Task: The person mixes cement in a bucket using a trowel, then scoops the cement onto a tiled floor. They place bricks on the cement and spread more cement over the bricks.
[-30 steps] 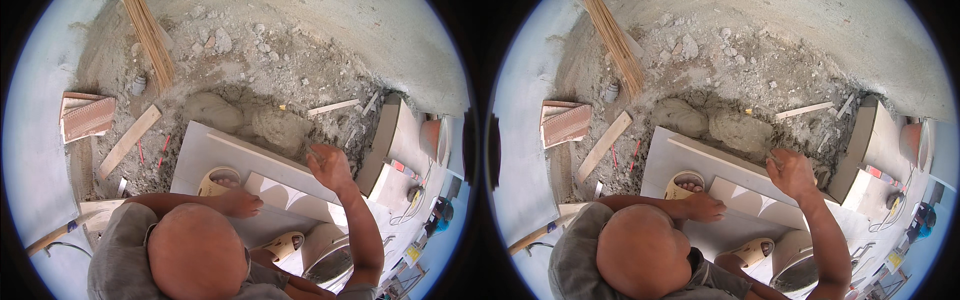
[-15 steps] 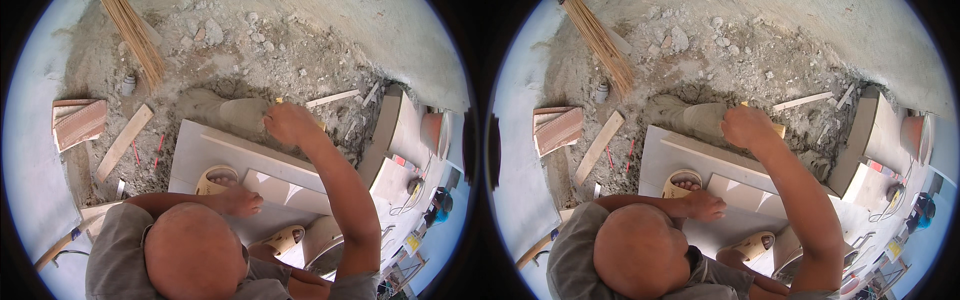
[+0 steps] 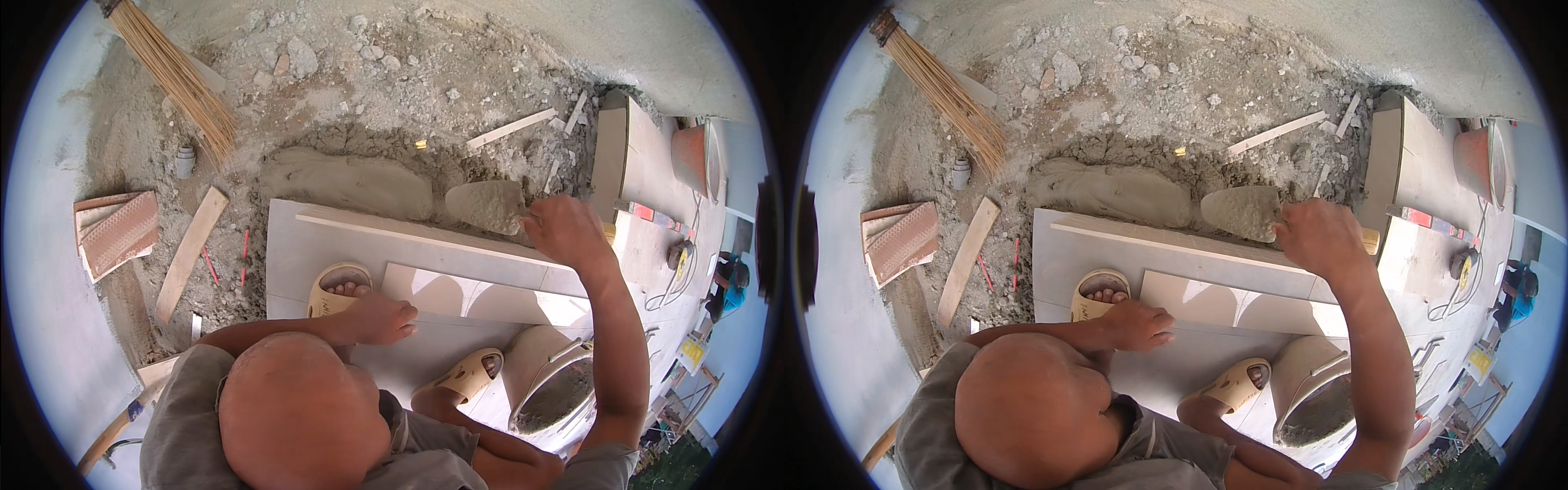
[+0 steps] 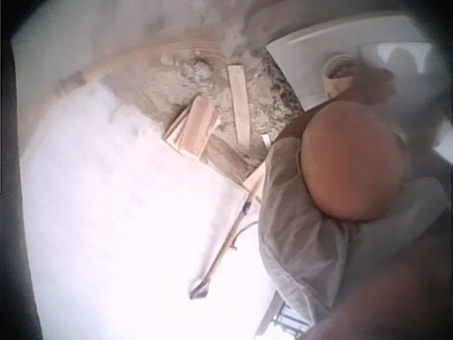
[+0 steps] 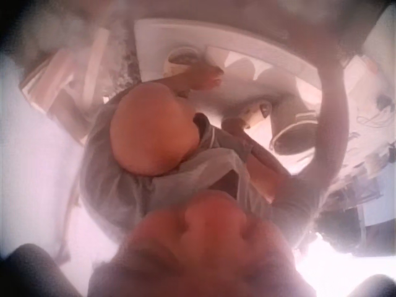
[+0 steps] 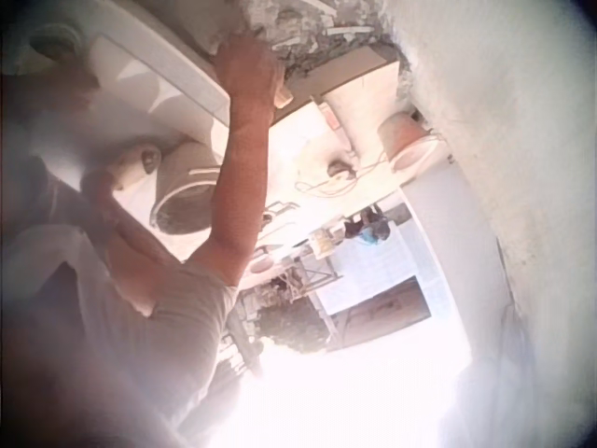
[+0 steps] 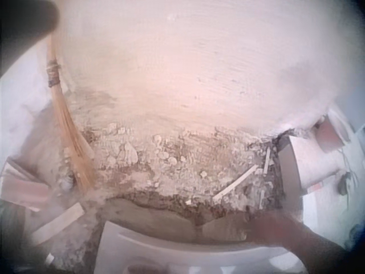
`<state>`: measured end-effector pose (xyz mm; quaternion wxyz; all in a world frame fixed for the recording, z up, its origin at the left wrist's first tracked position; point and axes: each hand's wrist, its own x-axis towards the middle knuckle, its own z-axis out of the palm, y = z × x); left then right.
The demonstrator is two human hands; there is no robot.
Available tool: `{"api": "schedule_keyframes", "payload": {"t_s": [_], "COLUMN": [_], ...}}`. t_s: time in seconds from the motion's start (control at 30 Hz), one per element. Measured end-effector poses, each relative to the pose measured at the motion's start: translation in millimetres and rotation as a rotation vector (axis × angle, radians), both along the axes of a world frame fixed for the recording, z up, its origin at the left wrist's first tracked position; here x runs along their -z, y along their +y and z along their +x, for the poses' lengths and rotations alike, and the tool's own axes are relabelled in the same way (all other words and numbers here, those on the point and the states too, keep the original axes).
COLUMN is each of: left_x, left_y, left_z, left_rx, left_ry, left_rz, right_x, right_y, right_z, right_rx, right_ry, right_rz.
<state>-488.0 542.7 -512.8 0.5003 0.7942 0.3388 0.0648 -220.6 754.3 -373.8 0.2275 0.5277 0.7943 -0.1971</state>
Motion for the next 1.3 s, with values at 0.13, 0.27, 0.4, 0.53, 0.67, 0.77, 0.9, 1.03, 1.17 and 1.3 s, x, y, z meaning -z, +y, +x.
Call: {"api": "schedule_keyframes", "payload": {"t_s": [0.13,0.27,0.4,0.53,0.67,0.77,0.9,1.03,1.17,1.3], "left_x": [3.2,13.8,14.1,-0.6,-37.0,-82.2,-122.3,-101.5,-96.5,-97.7], "left_y": [-0.2,5.5,14.7,37.0,78.0,110.4,125.8,111.9,79.4,73.7], "left_z": [3.0,5.0,14.8,11.9,32.5,71.4,152.8,245.1,300.6,301.5], "left_rx": [0.016,-0.001,0.032,0.126,0.322,0.443,0.497,0.473,0.296,0.256], "left_ry": [0.0,0.0,-0.01,0.026,0.123,0.2,0.236,0.159,0.136,0.145], "left_rz": [0.024,0.081,0.087,0.031,-0.08,-0.128,-0.196,-0.389,-0.749,-0.827], "right_x": [-101.2,-186.3,-211.1,-129.7,-17.3,11.7,-11.1,-12.8,26.7,31.2], "right_y": [-64.7,-156.0,-254.2,-330.2,-379.3,-388.2,-396.2,-408.0,-416.7,-417.3], "right_z": [72.2,127.7,160.7,196.3,209.3,198.3,199.6,217.1,220.9,209.2], "right_rx": [0.292,0.664,0.834,0.881,0.724,0.568,0.62,0.785,0.798,0.937], "right_ry": [0.01,-0.115,-0.449,-0.597,-0.646,-0.512,-0.25,-0.26,-0.283,-0.02], "right_rz": [0.087,0.024,0.025,-0.043,0.206,0.29,0.206,0.359,0.258,0.059]}}
